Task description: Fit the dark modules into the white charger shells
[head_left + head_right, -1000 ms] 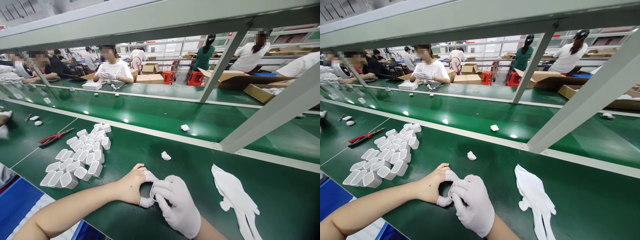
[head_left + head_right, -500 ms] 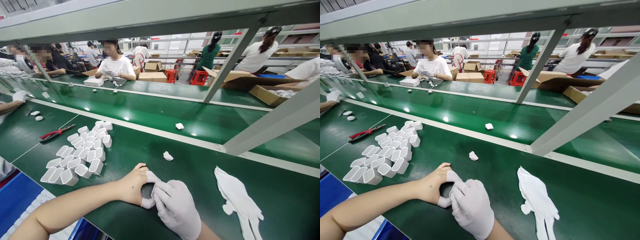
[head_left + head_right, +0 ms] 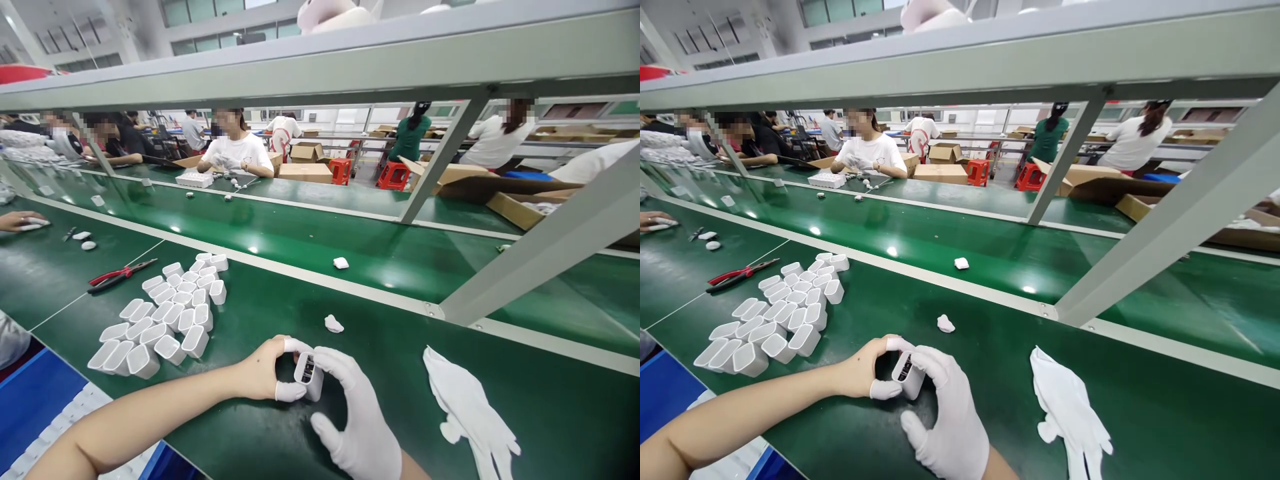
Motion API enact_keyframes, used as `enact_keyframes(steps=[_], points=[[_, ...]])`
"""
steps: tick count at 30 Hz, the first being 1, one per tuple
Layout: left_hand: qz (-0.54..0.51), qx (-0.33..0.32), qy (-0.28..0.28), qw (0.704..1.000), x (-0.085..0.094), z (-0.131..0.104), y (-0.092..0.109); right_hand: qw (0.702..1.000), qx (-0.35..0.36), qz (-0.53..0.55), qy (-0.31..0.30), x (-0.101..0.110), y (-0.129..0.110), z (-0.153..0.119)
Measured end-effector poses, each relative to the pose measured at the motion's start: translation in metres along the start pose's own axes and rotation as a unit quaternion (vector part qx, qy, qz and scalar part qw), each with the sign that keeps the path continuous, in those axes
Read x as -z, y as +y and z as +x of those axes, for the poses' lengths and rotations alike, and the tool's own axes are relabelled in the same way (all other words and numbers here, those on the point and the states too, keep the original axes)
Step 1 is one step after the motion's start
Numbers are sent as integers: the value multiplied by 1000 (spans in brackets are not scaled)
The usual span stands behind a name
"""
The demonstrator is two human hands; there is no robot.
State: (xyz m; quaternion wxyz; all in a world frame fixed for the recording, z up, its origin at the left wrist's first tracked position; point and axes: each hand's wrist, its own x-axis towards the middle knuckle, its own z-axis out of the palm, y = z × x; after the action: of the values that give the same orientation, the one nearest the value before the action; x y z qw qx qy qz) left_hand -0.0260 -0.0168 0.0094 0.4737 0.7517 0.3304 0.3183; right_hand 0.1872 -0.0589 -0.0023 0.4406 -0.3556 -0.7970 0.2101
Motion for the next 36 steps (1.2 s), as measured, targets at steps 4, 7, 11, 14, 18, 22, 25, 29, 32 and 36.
enact_keyframes(steps=[4, 7, 11, 14, 18, 22, 25, 29, 32, 36], points=[[-85, 18, 2, 996, -2, 1, 3, 999, 4, -53, -3, -6, -7, 3], [-125, 45, 2, 991, -6, 1, 3, 999, -28, -27, 7, -6, -8, 9], [-109, 31, -7, 994, -9, 0, 1, 965, -245, 92, 4, -6, -4, 13], [-20, 18, -7, 1000, -10, 0, 2, 917, -359, 174, 4, -7, 0, 14], [0, 61, 17, 998, -14, 1, 4, 910, -371, 187, -3, -10, 2, 14], [-81, 70, 25, 994, -19, 3, 1, 903, -376, 208, -4, -11, -1, 16], [-113, 58, 30, 991, -21, 3, -2, 896, -383, 225, -5, -12, -7, 17], [-120, 51, 43, 991, -22, 3, -4, 894, -378, 241, -2, -13, -14, 19], [-112, 42, 44, 992, -22, 3, -3, 895, -373, 246, 1, -13, -14, 18], [-89, 28, 39, 995, -22, 3, -2, 896, -368, 250, 3, -13, -12, 17]])
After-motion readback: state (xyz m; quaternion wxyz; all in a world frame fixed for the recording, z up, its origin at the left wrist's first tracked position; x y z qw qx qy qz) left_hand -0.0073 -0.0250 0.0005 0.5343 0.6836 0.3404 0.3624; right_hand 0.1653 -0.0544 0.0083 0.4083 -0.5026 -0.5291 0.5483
